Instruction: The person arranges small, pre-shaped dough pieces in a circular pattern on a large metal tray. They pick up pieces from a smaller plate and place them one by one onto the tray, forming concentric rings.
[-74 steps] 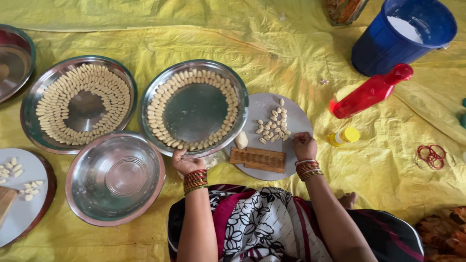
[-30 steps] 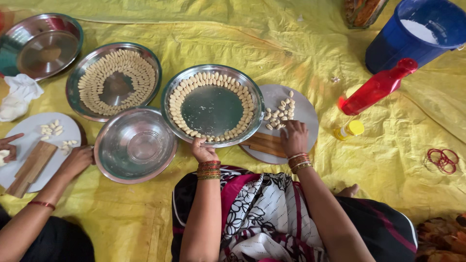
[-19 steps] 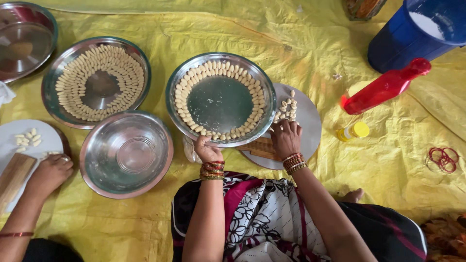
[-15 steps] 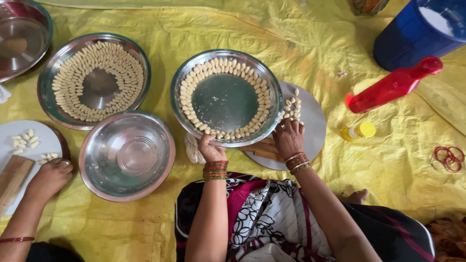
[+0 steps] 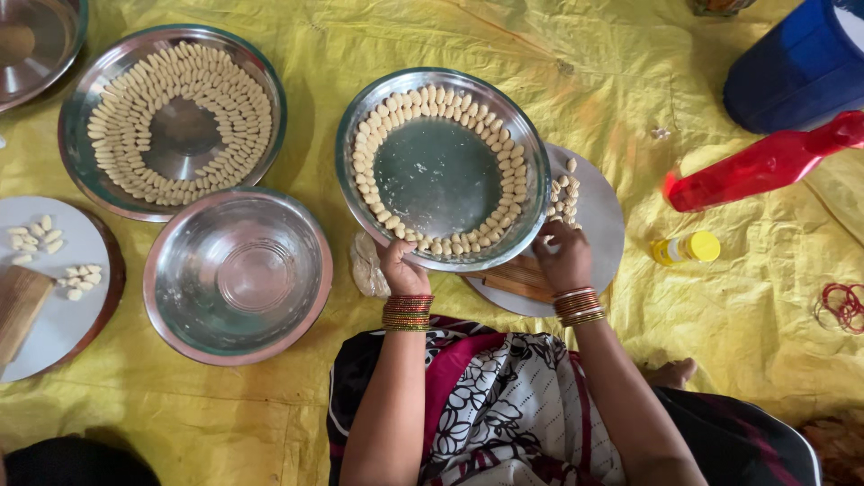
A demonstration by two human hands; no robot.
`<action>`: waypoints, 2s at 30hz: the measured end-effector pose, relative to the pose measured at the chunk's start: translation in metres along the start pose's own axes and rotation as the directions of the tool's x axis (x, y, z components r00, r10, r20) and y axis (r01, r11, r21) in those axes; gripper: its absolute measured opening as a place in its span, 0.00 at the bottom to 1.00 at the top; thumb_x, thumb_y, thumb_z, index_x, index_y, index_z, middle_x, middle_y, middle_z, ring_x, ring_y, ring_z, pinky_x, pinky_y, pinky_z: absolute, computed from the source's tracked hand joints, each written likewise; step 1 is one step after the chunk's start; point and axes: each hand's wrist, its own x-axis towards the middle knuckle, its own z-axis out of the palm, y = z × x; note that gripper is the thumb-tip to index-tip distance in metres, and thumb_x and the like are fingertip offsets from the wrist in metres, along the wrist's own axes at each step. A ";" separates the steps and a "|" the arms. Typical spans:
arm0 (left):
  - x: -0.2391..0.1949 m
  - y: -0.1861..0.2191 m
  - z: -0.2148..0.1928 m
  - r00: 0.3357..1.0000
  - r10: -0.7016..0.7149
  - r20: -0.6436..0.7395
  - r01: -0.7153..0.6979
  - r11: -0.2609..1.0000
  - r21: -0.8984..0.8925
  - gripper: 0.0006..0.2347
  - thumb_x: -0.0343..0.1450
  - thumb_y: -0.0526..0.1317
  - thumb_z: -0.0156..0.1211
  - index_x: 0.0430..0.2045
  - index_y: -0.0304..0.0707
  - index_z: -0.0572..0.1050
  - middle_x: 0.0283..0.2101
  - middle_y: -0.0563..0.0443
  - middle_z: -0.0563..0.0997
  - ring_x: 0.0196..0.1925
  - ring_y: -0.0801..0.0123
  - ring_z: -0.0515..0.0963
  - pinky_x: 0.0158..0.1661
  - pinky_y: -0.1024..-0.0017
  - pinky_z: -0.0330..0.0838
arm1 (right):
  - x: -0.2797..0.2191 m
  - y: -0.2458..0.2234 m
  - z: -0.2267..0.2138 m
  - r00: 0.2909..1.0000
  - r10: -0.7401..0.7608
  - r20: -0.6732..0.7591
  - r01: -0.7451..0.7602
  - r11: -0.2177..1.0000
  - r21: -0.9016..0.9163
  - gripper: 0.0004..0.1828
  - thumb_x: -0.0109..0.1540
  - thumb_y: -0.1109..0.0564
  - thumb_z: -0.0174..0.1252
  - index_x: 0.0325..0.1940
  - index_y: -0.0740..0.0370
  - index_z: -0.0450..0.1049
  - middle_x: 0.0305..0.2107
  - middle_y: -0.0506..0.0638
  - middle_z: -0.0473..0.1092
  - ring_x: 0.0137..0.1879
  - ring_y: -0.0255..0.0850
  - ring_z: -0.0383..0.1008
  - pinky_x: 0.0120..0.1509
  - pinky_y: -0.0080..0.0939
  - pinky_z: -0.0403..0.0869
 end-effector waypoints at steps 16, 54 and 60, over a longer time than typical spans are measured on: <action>-0.021 -0.021 -0.006 0.958 -0.278 0.074 0.262 0.949 0.175 0.22 0.61 0.35 0.56 0.51 0.35 0.68 0.40 0.51 0.70 0.42 0.65 0.73 0.46 0.65 0.71 | 0.008 -0.046 -0.089 0.966 0.093 0.243 -0.240 0.676 0.697 0.11 0.63 0.64 0.61 0.50 0.63 0.79 0.37 0.49 0.81 0.44 0.31 0.82 0.51 0.31 0.81; -0.023 -0.019 0.003 0.954 -0.270 0.130 0.233 0.941 0.247 0.21 0.61 0.35 0.54 0.50 0.31 0.68 0.41 0.49 0.70 0.43 0.65 0.71 0.49 0.65 0.70 | -0.023 -0.112 -0.052 0.970 -0.047 0.238 0.011 0.989 0.148 0.09 0.59 0.59 0.65 0.44 0.60 0.81 0.36 0.52 0.77 0.38 0.41 0.81 0.45 0.42 0.78; -0.013 -0.017 -0.003 0.946 -0.316 0.074 0.286 0.920 0.268 0.22 0.58 0.38 0.56 0.48 0.35 0.68 0.40 0.52 0.70 0.43 0.66 0.74 0.46 0.64 0.76 | -0.004 -0.073 -0.064 0.995 -0.096 0.011 0.087 0.943 0.322 0.11 0.62 0.66 0.64 0.48 0.62 0.80 0.40 0.52 0.78 0.40 0.37 0.81 0.43 0.34 0.81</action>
